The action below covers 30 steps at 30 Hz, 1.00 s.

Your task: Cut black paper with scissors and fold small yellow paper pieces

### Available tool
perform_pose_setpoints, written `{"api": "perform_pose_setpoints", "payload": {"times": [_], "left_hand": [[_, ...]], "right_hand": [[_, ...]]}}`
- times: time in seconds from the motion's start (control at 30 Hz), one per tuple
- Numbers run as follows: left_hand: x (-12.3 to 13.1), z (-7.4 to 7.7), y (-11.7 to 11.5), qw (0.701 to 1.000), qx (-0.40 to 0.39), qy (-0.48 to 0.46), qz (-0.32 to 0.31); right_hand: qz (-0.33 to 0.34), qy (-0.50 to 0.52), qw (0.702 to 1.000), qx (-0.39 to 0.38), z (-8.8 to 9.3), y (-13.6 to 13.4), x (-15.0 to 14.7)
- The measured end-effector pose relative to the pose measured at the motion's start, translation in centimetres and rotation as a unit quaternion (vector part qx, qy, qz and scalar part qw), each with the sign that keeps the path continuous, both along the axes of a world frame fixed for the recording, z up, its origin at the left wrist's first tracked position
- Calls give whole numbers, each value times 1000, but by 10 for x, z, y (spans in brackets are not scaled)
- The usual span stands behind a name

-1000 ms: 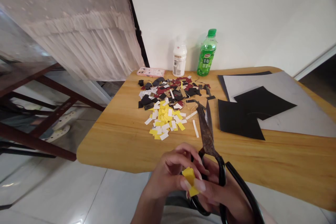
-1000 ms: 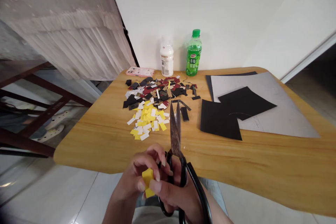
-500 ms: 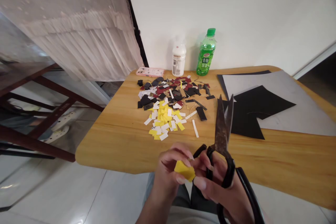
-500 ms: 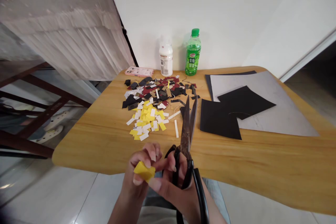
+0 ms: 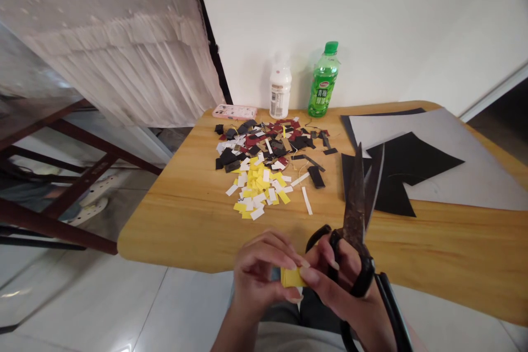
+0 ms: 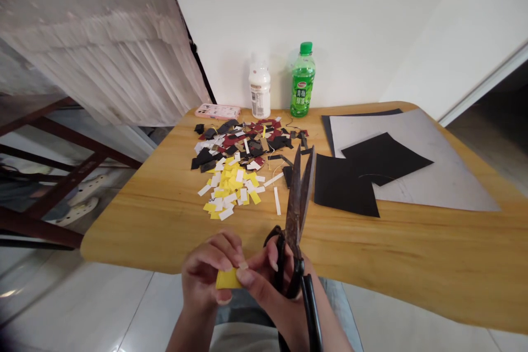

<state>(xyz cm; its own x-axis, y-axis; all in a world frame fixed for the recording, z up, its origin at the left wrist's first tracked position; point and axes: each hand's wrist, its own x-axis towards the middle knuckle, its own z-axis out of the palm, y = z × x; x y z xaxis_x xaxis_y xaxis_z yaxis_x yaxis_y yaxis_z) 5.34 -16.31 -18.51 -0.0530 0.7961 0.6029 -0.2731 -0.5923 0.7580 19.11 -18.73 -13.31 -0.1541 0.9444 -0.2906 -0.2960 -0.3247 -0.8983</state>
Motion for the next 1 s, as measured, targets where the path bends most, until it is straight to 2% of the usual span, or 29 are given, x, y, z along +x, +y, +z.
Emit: {"api": "perform_pose_setpoints", "payload": {"times": [0.17, 0.27, 0.37, 0.47, 0.53, 0.7, 0.83, 0.93, 1.0], "left_hand": [[-2, 0, -2, 1000, -21, -4, -9], [-2, -4, -4, 996, -70, -51, -8], [1, -7, -5, 981, -150, -121, 3], [9, -5, -7, 956, -243, -162, 13], [15, -1, -8, 942, -283, -182, 16], [22, -3, -11, 915, -345, -206, 32], [21, -9, -13, 914, -351, -198, 37], [21, -2, -15, 914, -356, -190, 32], [19, 5, -17, 914, -356, -187, 49]], "right_hand": [[-24, 23, 999, -15, -3, -3, -2], [-37, 3, 999, 0, -12, -4, -1], [-57, -98, 991, 75, -23, -2, 2], [-47, -224, 959, 167, -32, 2, 6], [-50, -261, 944, 197, -35, 4, 7], [-117, -247, 947, 171, -37, 4, 3], [-114, -219, 955, 166, -35, 3, -3], [-90, -221, 961, 137, -29, 5, 4], [-78, -261, 953, 130, -26, 13, 21]]}}
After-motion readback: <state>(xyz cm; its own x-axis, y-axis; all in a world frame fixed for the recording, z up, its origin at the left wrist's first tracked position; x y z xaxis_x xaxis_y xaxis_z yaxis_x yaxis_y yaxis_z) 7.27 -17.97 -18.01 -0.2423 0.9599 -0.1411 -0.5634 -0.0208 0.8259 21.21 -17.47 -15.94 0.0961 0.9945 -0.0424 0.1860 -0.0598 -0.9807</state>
